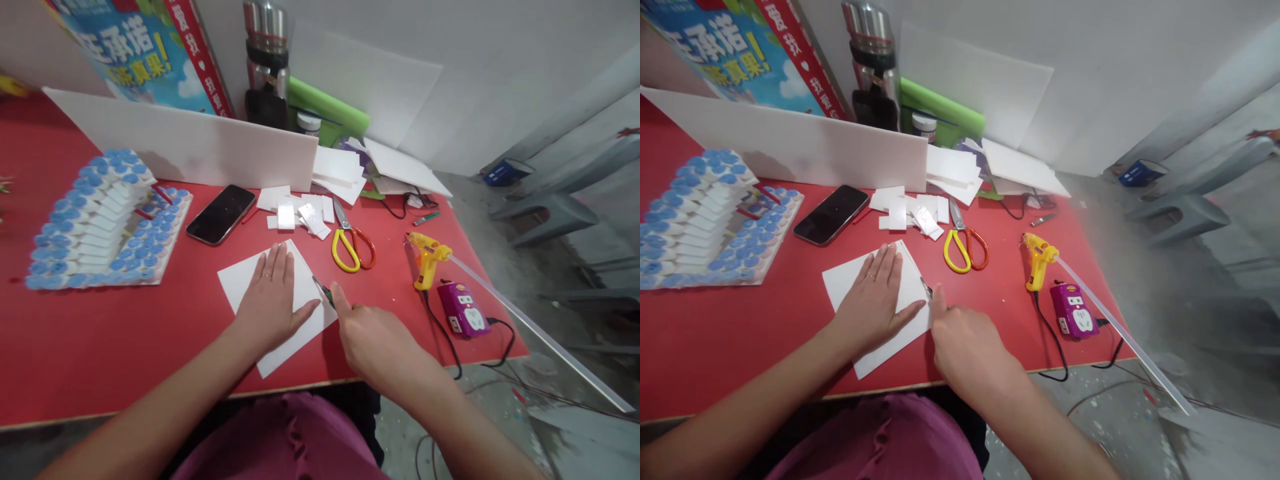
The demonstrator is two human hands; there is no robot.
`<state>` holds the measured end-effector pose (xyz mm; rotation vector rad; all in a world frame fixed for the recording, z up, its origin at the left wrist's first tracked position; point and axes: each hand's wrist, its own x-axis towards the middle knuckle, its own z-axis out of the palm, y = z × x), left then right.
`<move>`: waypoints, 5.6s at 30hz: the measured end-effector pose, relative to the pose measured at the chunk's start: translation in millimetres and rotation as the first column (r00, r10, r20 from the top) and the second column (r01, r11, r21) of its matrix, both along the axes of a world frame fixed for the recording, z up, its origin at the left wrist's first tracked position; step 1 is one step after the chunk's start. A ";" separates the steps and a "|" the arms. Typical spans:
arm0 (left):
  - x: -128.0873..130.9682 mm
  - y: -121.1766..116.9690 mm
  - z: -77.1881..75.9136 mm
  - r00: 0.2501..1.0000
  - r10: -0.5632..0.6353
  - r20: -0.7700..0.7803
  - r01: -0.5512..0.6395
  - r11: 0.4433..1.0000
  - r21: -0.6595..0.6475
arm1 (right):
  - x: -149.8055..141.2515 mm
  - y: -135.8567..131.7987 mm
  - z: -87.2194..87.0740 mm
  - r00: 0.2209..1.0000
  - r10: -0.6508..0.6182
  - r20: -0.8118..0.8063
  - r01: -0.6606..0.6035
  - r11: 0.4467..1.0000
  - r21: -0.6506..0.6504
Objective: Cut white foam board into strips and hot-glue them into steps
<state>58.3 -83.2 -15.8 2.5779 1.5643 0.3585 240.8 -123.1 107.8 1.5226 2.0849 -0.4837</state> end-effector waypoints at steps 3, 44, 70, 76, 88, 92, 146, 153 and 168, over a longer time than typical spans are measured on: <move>0.2 0.5 -0.4 1.000 0.000 -0.005 0.000 1.000 0.001 | 1.2 -2.3 1.0 1.000 0.004 -0.014 -0.004 1.000 0.004; 2.6 3.4 8.2 0.989 0.018 -0.144 -0.025 0.999 -0.045 | 29.5 -75.0 -9.0 0.995 -0.092 0.028 0.091 0.996 0.011; -41.2 14.2 0.6 0.998 -0.057 -0.017 0.059 0.988 0.143 | 65.1 -17.5 -78.4 0.994 -0.040 -0.104 0.099 0.754 0.650; -56.5 22.3 -0.2 0.995 -0.091 0.039 0.083 0.982 0.168 | 16.5 -6.2 -67.3 0.951 0.026 -0.307 0.166 0.796 0.582; -64.2 17.2 11.6 0.963 -0.209 0.173 0.194 0.976 0.099 | -24.4 32.6 -64.1 0.977 -0.141 -0.157 0.187 0.924 0.335; -66.6 15.6 14.4 0.947 -0.231 0.224 0.216 0.972 0.091 | -29.6 42.8 -64.1 0.977 -0.151 -0.153 0.193 0.929 0.316; -85.1 8.9 17.9 0.629 -0.042 0.776 0.258 0.953 -0.157 | -59.9 78.4 -43.1 -0.232 -0.774 -0.590 -0.082 0.619 -0.781; -73.0 14.7 28.5 0.736 -0.055 0.674 0.152 0.985 -0.086 | -53.7 90.1 -51.4 -0.295 -0.698 -0.653 0.210 0.619 -0.757; -97.6 -5.9 35.7 0.592 0.351 0.726 -0.239 0.936 -0.258 | -7.2 8.7 -87.9 0.108 -0.237 -0.965 0.707 0.701 -0.093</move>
